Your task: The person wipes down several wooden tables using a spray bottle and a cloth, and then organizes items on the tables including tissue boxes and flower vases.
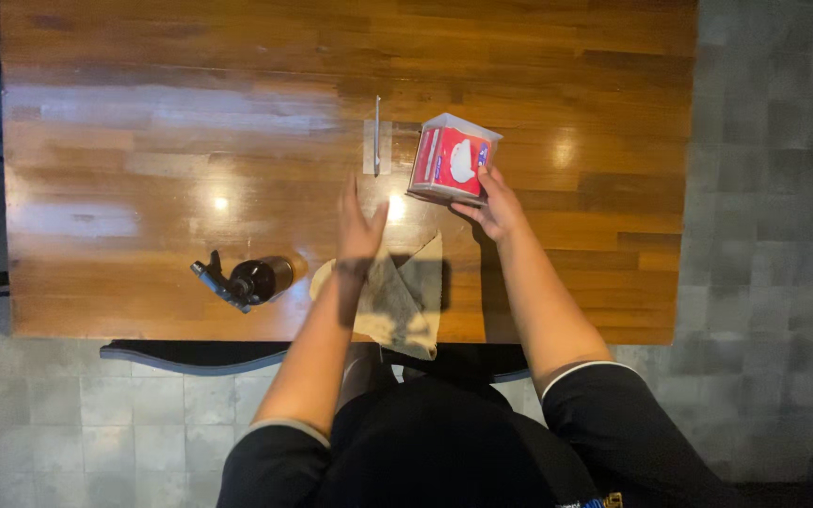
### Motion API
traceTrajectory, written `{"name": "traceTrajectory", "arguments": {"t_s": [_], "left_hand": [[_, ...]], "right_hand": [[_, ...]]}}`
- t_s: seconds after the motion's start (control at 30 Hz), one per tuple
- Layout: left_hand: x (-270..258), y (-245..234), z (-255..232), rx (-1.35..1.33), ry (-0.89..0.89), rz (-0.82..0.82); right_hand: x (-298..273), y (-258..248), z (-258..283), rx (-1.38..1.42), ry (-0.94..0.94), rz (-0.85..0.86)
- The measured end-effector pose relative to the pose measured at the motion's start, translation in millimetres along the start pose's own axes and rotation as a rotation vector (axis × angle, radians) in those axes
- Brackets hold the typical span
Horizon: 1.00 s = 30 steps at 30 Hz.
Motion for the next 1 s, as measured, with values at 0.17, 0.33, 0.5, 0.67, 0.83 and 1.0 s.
{"name": "traceTrajectory", "arguments": {"t_s": [0.17, 0.33, 0.5, 0.67, 0.83, 1.0], "left_hand": [[90.1, 37.4, 10.7, 0.102, 0.080, 0.061], [94.3, 72.1, 18.3, 0.382, -0.200, 0.335], [74.2, 82.3, -37.6, 0.255, -0.142, 0.315], [57.6, 111.5, -73.5, 0.182, -0.194, 0.445], [49.9, 134.8, -88.8, 0.122, -0.138, 0.441], [50.1, 142.5, -92.1, 0.156, -0.136, 0.431]], "right_hand": [[1.8, -16.4, 2.1, 0.063, -0.012, 0.022], [-2.8, -30.9, 15.6, 0.067, -0.018, 0.005], [-12.3, -46.3, 35.6, -0.041, -0.053, -0.061], [-16.8, -49.5, 56.5, -0.222, -0.071, -0.102], [-11.4, -53.6, 63.9, -0.347, -0.073, -0.162], [1.1, -54.9, 53.1, -0.355, -0.091, -0.145]]}}
Point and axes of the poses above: each hand's wrist, its own x-axis towards the middle knuckle, its own y-axis out of the palm, z = x × y, the point moved 4 cm from there along x, towards the middle knuckle, and after that the axes turned 13 degrees about x, right-handed, at the moved point
